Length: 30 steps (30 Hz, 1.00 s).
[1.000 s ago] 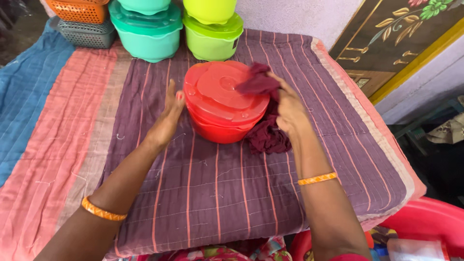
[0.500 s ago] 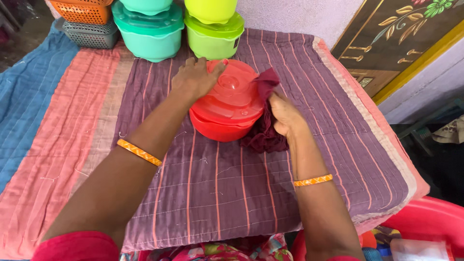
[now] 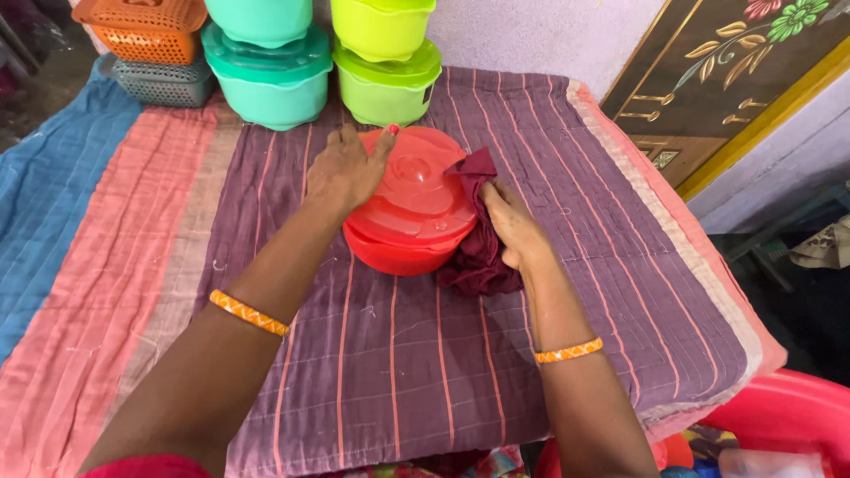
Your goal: The person wipes the exterior of stacked red plastic containers with a maroon cloth. They rotate the stack to clean all sides, then place it aside. The person then picks up a smaller red container and wipes it with the same cloth before placing it with the others.
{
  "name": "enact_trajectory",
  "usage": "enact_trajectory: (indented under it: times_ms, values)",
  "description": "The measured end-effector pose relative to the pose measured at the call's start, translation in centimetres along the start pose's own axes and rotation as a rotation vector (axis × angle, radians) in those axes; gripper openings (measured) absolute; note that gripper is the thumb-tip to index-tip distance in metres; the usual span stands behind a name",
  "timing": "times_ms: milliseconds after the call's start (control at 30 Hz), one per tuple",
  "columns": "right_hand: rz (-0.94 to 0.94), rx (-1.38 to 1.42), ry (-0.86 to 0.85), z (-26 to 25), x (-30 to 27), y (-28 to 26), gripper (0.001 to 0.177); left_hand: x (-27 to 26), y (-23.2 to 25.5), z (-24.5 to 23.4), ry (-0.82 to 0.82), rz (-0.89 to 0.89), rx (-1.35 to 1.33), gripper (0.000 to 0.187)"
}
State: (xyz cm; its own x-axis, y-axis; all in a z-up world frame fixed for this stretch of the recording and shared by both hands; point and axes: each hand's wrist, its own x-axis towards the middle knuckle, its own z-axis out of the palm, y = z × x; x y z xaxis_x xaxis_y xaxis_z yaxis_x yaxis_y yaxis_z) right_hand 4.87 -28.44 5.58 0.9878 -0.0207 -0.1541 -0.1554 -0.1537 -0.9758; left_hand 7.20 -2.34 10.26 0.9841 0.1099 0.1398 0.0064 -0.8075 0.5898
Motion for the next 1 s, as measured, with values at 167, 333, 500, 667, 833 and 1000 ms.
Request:
enact_trajectory:
  times_ms: [167,333,500,667,833,1000]
  values:
    - [-0.075,0.209,-0.093,0.2,0.1,0.5,0.064,-0.2,0.0,0.0,-0.002,-0.045,-0.009,0.092]
    - [-0.092,0.413,-0.175,0.6,0.3,0.9,0.055,-0.1,-0.3,0.2,0.010,-0.042,0.006,0.088]
    - [-0.166,0.369,-0.152,0.7,0.5,1.1,0.051,4.3,-1.0,-0.1,-0.119,-0.109,0.006,0.086]
    - [-0.100,0.407,-0.111,1.2,-0.4,0.7,0.049,6.0,-3.3,1.6,-0.043,-0.173,-0.136,0.077]
    - [0.159,0.595,-0.142,-1.1,1.5,3.4,0.065,5.3,-3.3,1.7,-0.005,-0.145,-0.084,0.072]
    - [-0.500,1.047,-0.287,-9.0,-1.8,5.0,0.051,4.7,-2.4,1.1,-0.081,-0.056,-0.012,0.070]
